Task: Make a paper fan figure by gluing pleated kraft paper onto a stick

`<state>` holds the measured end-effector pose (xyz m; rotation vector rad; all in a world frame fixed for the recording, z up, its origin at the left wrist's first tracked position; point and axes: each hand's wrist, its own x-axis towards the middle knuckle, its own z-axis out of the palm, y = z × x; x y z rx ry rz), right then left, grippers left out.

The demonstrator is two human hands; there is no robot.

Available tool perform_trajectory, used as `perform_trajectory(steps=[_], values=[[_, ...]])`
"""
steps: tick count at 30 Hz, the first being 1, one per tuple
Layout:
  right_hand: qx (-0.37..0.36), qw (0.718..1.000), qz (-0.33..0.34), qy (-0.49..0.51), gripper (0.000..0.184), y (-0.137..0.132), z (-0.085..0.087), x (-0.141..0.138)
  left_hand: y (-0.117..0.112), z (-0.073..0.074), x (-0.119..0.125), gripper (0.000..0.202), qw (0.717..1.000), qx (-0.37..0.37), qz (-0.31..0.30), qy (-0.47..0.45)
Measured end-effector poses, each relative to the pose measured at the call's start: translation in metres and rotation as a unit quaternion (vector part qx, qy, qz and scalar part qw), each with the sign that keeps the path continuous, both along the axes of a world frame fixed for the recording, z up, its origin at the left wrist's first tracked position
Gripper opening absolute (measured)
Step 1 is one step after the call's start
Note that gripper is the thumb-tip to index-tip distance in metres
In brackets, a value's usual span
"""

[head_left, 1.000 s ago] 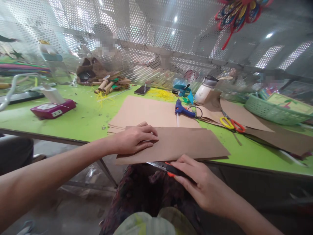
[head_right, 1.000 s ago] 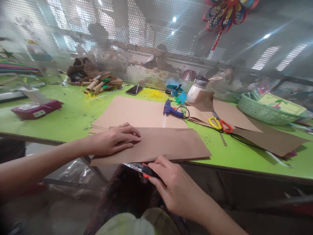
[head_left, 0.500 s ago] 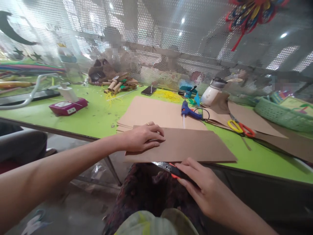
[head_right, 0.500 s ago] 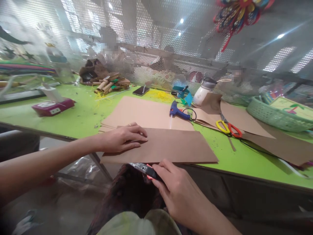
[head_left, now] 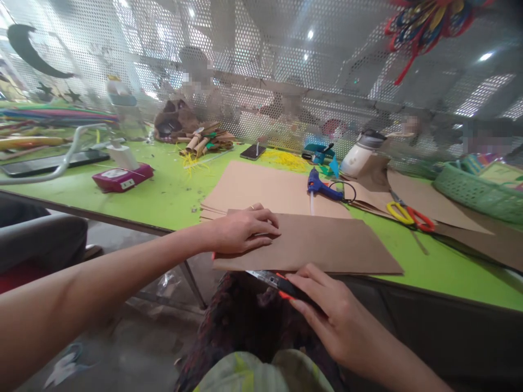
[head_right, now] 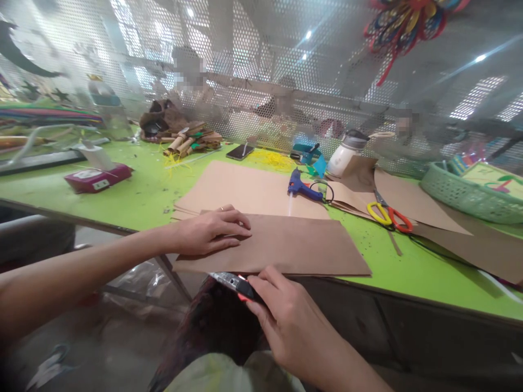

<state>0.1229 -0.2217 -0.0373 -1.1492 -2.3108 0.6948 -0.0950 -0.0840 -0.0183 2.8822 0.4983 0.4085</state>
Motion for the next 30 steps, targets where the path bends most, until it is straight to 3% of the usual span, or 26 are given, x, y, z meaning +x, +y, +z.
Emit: perform_trajectory(steps=[30], values=[[0.035, 0.999, 0.020, -0.033, 0.031, 0.002, -0.007, -0.029, 0.002, -0.003, -0.001, 0.030, 1.000, 0.000, -0.004, -0.008]])
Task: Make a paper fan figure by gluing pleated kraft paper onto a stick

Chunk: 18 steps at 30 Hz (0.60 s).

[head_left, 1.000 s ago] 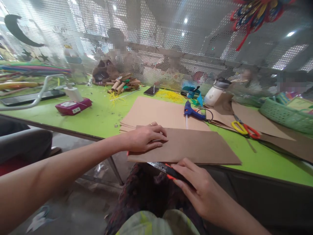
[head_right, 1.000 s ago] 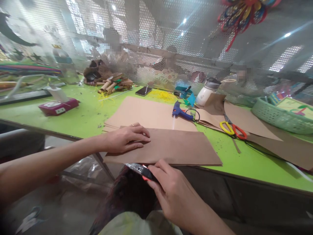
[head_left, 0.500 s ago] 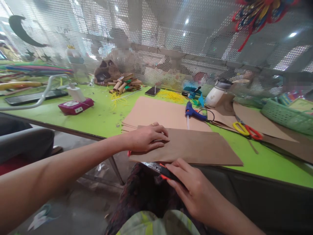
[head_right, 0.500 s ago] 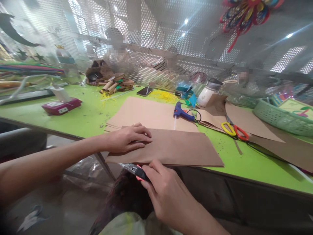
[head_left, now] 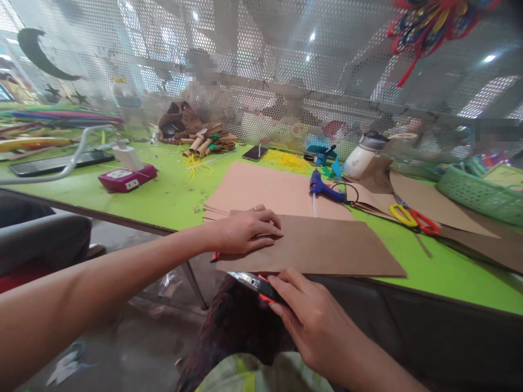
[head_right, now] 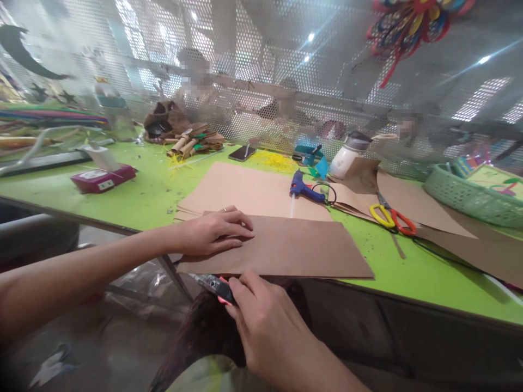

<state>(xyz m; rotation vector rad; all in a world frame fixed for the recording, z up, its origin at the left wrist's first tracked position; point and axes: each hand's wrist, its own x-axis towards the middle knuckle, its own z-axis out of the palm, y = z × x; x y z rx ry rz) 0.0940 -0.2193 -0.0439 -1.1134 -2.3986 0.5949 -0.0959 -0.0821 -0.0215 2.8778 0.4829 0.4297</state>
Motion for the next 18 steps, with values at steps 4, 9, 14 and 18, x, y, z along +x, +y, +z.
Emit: perform_trajectory(steps=[4, 9, 14, 18], values=[[0.004, 1.000, 0.001, -0.004, 0.031, 0.001, 0.000, -0.001, 0.000, 0.000, -0.001, 0.030, 1.000, -0.003, 0.000, 0.001], [0.009, 1.000, -0.003, -0.002, 0.028, 0.000, 0.002, -0.005, -0.001, 0.001, -0.002, 0.030, 1.000, -0.003, 0.000, 0.004], [0.014, 1.000, 0.014, -0.016, 0.028, -0.002, 0.005, -0.017, 0.000, 0.001, 0.000, 0.031, 1.000, -0.004, 0.002, 0.007], [0.006, 0.998, 0.039, -0.038, 0.026, -0.005, 0.003, -0.026, 0.001, 0.001, 0.000, 0.030, 1.000, -0.005, 0.008, 0.009]])
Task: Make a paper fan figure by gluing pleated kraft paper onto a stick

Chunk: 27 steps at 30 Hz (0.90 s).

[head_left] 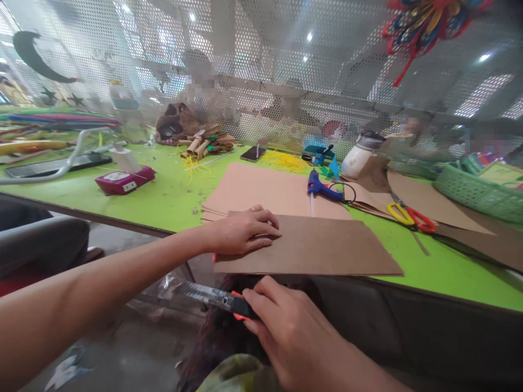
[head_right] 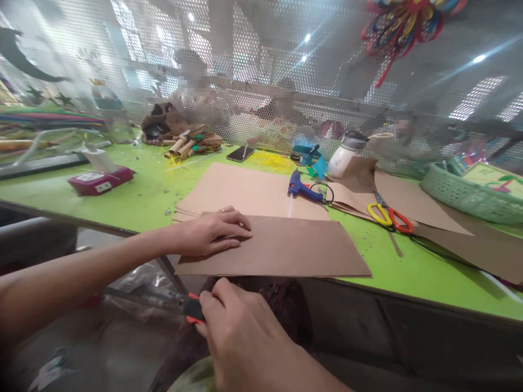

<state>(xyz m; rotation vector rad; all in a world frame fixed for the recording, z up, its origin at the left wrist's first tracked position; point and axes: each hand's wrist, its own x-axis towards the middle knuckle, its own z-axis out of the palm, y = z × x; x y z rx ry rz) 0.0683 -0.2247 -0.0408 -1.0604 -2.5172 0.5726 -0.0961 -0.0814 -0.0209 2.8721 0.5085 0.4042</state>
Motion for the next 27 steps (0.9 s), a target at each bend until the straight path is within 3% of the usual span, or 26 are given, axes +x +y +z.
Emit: perform_trajectory(steps=[3, 6, 8, 11, 15, 18, 22, 27], values=[[0.021, 0.999, 0.023, 0.012, 0.026, -0.008, 0.001, 0.011, 0.000, 0.000, 0.000, 0.030, 1.000, -0.002, 0.002, -0.002], [0.043, 0.998, 0.032, 0.038, 0.029, -0.019, 0.015, 0.045, -0.001, 0.002, -0.001, 0.030, 1.000, -0.008, 0.003, -0.004], [0.036, 0.997, -0.050, 0.048, 0.031, -0.020, 0.028, 0.079, -0.001, 0.003, -0.001, 0.030, 1.000, -0.015, 0.007, -0.006], [0.115, 0.977, -0.169, 0.056, 0.028, -0.002, 0.038, 0.137, 0.000, 0.003, -0.003, 0.029, 0.999, -0.040, 0.013, -0.015], [0.206, 0.915, -0.346, 0.024, 0.031, 0.051, 0.013, 0.215, 0.003, 0.003, -0.007, 0.030, 0.995, -0.082, 0.036, -0.042], [0.245, 0.882, -0.402, -0.009, 0.033, 0.084, -0.015, 0.258, 0.003, 0.003, -0.008, 0.032, 0.994, -0.069, 0.068, -0.045], [0.282, 0.859, -0.426, -0.020, 0.032, 0.100, -0.033, 0.282, 0.001, 0.004, -0.009, 0.036, 0.996, -0.036, 0.082, -0.011], [0.334, 0.843, -0.420, -0.029, 0.031, 0.098, -0.022, 0.268, 0.001, 0.004, -0.009, 0.037, 0.996, -0.026, 0.086, 0.001]])
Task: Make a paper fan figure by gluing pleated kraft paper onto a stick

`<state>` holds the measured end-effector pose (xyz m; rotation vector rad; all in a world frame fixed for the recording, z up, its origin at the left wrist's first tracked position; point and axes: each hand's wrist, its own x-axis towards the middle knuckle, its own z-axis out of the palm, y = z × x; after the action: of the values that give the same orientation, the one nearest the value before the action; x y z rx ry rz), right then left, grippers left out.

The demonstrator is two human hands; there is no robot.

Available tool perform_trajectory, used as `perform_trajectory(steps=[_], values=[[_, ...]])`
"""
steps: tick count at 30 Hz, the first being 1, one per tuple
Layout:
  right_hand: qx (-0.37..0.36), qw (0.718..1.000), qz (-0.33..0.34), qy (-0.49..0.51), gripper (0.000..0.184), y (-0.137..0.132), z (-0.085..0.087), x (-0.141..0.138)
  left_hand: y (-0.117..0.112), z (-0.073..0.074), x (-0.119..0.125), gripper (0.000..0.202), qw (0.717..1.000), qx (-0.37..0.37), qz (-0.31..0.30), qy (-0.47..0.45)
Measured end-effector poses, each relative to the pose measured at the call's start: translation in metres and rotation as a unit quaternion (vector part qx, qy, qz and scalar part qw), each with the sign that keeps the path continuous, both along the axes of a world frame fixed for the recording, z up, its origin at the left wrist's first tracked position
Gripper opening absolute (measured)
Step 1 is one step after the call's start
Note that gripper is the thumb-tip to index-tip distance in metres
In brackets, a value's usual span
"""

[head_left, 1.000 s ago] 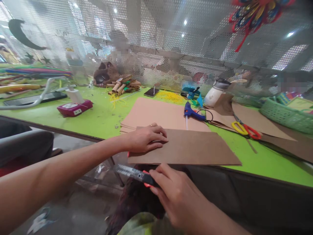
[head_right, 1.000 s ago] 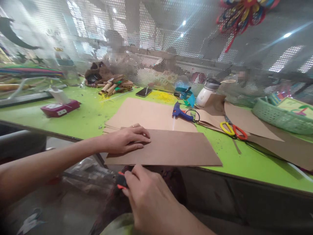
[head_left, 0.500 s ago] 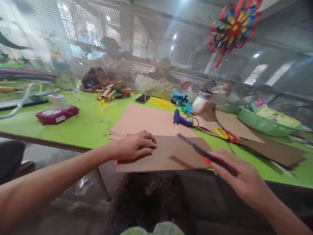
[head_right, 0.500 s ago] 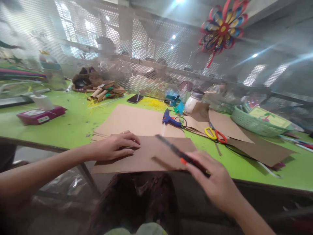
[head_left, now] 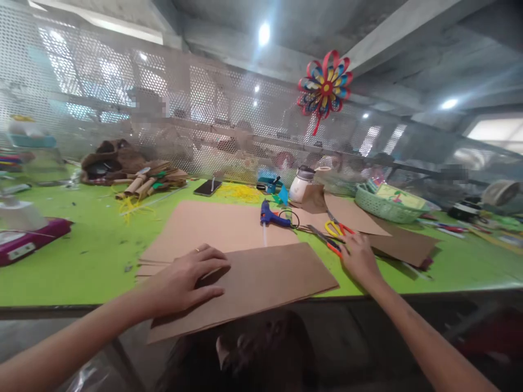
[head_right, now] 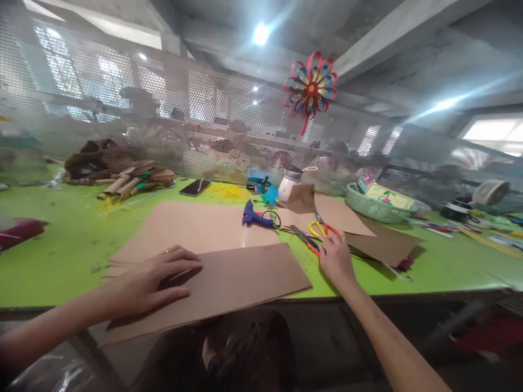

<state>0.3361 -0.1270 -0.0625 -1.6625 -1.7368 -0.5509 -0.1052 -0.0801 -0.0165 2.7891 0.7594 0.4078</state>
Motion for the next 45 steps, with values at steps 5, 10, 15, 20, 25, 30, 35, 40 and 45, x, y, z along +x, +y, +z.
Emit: perform_trajectory(steps=[5, 10, 15, 20, 25, 30, 35, 40, 45], values=[[-0.075, 0.987, 0.131, -0.056, 0.022, -0.003, 0.024, -0.058, 0.003, -0.001, -0.001, 0.036, 0.999, -0.031, 0.007, -0.021], [-0.187, 0.952, 0.226, -0.092, 0.039, 0.003, 0.037, -0.090, 0.003, -0.001, -0.003, 0.040, 0.997, -0.049, 0.003, -0.065], [-0.194, 0.955, 0.214, -0.072, 0.039, 0.009, 0.026, -0.082, 0.002, 0.000, 0.000, 0.041, 0.996, -0.045, -0.002, -0.082], [-0.173, 0.965, 0.193, -0.048, 0.038, 0.005, 0.013, -0.080, 0.004, 0.003, 0.004, 0.042, 0.996, -0.059, 0.020, -0.070], [-0.175, 0.964, 0.195, -0.045, 0.037, 0.003, 0.014, -0.079, 0.007, 0.005, 0.008, 0.038, 0.992, -0.091, 0.030, -0.080], [-0.155, 0.966, 0.199, -0.061, 0.034, 0.003, 0.013, -0.077, 0.007, 0.005, 0.009, 0.034, 0.994, -0.082, 0.022, -0.068], [-0.143, 0.966, 0.206, -0.067, 0.030, 0.003, 0.011, -0.076, 0.011, 0.003, 0.008, 0.031, 0.992, -0.097, 0.013, -0.077], [-0.145, 0.966, 0.202, -0.068, 0.031, 0.003, 0.012, -0.076, 0.013, 0.001, 0.008, 0.030, 0.990, -0.114, 0.007, -0.087], [-0.141, 0.966, 0.206, -0.068, 0.031, 0.003, 0.011, -0.076, 0.011, 0.002, 0.008, 0.029, 0.990, -0.110, 0.013, -0.091]])
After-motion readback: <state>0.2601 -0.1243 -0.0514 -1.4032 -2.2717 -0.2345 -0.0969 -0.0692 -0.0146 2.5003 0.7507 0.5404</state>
